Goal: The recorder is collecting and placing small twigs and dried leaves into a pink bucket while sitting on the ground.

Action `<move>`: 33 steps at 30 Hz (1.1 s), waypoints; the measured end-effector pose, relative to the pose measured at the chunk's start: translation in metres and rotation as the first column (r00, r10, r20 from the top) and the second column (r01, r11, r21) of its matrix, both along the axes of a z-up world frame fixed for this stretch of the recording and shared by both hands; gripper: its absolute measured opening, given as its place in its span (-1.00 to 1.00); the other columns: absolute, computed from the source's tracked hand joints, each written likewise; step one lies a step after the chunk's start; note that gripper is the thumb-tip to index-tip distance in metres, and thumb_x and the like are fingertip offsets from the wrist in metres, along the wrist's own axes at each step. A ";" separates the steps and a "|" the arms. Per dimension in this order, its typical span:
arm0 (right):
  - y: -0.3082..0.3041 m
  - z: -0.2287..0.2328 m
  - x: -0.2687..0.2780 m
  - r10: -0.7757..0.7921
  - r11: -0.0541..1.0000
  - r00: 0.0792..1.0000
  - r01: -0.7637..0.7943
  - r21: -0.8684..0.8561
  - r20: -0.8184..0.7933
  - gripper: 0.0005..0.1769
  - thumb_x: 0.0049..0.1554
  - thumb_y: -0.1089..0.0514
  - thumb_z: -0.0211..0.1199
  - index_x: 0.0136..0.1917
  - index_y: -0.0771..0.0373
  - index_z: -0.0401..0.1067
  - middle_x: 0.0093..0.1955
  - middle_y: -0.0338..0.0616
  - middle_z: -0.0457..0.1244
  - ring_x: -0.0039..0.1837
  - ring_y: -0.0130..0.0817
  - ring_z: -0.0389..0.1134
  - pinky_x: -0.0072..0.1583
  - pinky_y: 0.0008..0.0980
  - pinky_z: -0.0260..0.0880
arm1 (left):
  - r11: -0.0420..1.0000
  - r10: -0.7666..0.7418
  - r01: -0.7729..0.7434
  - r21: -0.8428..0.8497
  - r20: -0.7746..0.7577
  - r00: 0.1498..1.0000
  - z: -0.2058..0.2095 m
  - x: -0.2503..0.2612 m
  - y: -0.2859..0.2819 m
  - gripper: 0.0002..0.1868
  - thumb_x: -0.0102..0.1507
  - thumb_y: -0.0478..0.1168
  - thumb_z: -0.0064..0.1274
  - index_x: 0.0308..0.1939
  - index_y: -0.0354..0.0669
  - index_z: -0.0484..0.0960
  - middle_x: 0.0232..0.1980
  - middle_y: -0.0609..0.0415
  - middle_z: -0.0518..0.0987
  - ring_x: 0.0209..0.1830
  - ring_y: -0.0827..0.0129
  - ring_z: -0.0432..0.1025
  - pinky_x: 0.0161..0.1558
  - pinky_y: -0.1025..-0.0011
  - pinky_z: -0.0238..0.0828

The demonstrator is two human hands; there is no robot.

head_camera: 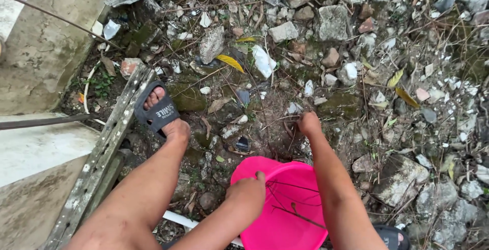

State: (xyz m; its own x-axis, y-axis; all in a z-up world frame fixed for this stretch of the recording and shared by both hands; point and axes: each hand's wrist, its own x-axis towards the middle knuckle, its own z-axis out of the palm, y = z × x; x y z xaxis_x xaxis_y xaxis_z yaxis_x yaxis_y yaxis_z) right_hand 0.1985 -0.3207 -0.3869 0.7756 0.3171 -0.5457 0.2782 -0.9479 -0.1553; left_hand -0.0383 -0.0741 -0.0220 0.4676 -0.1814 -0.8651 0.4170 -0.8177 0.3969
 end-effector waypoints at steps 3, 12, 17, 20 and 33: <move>-0.019 -0.010 -0.005 0.050 0.998 0.996 -0.047 -0.041 0.080 -0.74 0.17 0.03 0.28 -0.08 0.27 0.60 0.08 0.20 0.38 0.27 0.11 0.35 0.30 -0.02 0.39 | 1.000 -0.016 0.016 -0.015 -0.004 1.000 0.006 0.005 -0.003 -0.30 0.30 -0.35 -0.09 0.52 -0.33 0.08 0.12 -0.25 0.58 0.12 -0.08 0.52 0.05 0.03 0.53; 0.020 0.114 -0.024 -0.125 0.992 0.992 0.124 -0.022 -0.025 -0.35 0.08 -0.22 0.39 0.29 0.18 0.38 0.33 0.15 0.14 0.24 0.22 0.32 0.20 0.08 0.38 | 0.997 -0.060 0.061 -0.051 0.038 0.997 0.016 0.008 -0.013 -0.30 0.28 -0.35 -0.07 0.50 -0.39 0.09 0.07 -0.33 0.59 0.05 -0.12 0.54 -0.05 -0.02 0.56; 0.028 0.115 -0.023 -0.007 0.993 0.999 0.002 -0.119 -0.043 -0.43 0.06 -0.20 0.41 0.23 0.11 0.45 0.28 0.06 0.18 0.29 0.11 0.29 0.23 0.03 0.40 | 0.994 -0.085 0.085 -0.065 0.011 0.996 0.026 0.017 -0.005 -0.25 0.26 -0.39 -0.06 0.53 -0.42 0.05 0.04 -0.34 0.61 0.04 -0.11 0.55 -0.07 0.01 0.60; 0.029 0.120 -0.018 0.105 0.978 0.994 -0.108 -0.180 -0.027 -0.53 0.05 -0.13 0.41 0.15 0.09 0.51 0.26 0.00 0.19 0.33 0.04 0.24 0.24 -0.01 0.39 | 0.996 -0.074 0.075 -0.044 0.037 0.997 0.011 0.013 -0.009 -0.27 0.27 -0.37 -0.06 0.51 -0.42 0.08 0.05 -0.33 0.60 0.05 -0.11 0.55 -0.08 -0.01 0.59; -0.013 0.207 0.010 0.050 0.993 0.957 -0.077 0.085 0.285 -0.76 0.34 0.04 0.10 0.08 0.28 0.33 -0.12 0.18 0.39 -0.05 0.24 0.41 0.04 0.18 0.37 | 0.999 -0.001 -0.007 0.048 0.157 0.988 -0.027 0.008 -0.021 -0.50 0.34 -0.29 -0.15 0.36 -0.39 0.27 0.06 -0.33 0.61 0.04 -0.14 0.56 -0.06 -0.05 0.57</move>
